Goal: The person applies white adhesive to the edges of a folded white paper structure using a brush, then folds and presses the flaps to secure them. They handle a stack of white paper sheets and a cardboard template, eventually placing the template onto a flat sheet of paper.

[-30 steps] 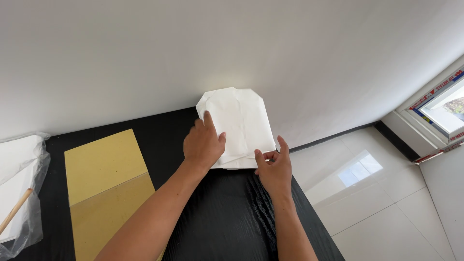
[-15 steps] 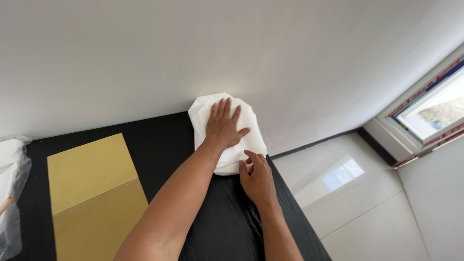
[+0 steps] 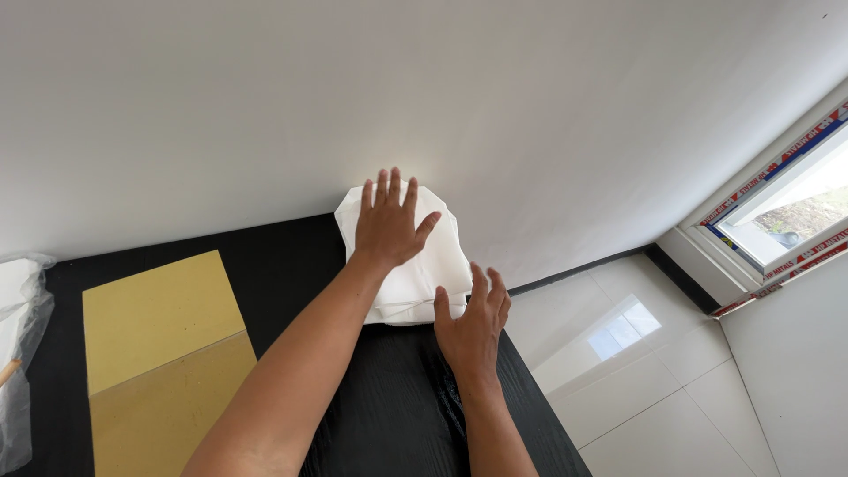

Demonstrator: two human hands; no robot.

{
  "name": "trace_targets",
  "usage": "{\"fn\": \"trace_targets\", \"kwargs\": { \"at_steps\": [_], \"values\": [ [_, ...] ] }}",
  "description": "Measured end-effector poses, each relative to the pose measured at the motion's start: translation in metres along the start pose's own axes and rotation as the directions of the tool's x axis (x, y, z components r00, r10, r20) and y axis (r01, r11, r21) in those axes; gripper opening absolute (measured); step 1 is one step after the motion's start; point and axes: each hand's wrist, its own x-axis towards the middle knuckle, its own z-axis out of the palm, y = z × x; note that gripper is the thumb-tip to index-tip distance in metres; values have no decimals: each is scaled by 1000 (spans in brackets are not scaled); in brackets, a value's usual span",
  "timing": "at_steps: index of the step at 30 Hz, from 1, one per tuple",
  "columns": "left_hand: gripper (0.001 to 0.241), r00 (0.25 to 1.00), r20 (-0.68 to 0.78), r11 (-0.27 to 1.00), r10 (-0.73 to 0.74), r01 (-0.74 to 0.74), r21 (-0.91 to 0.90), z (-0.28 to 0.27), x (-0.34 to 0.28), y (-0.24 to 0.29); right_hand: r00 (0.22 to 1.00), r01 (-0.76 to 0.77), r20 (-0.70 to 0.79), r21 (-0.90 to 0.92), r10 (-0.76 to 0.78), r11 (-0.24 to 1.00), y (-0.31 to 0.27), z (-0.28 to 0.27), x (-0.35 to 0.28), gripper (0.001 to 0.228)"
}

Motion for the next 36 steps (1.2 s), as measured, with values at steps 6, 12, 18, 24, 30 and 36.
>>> {"fn": "trace_targets", "kwargs": {
  "at_steps": [6,12,18,24,30,36],
  "values": [
    [88,959,264,994,-106,94,58,11,26,-35,901,-210,401,76,163,975,-17,-19,1,118],
    [80,952,284,988,-114,78,134,20,49,-55,830,-260,515,24,211,965,-20,-18,7,120],
    [67,981,189,996,-30,13,90,33,52,-60,865,-236,466,57,183,970,-9,0,8,120],
    [68,984,177,1000,-25,23,14,30,47,-65,870,-204,476,112,128,973,-4,0,11,142],
    [72,995,99,1000,-15,14,9,-2,24,-64,872,-163,477,74,109,984,0,-4,10,147],
    [61,999,-12,994,50,-51,-100,-48,-40,-51,898,-107,436,87,58,990,14,1,5,162]
  ]
}}
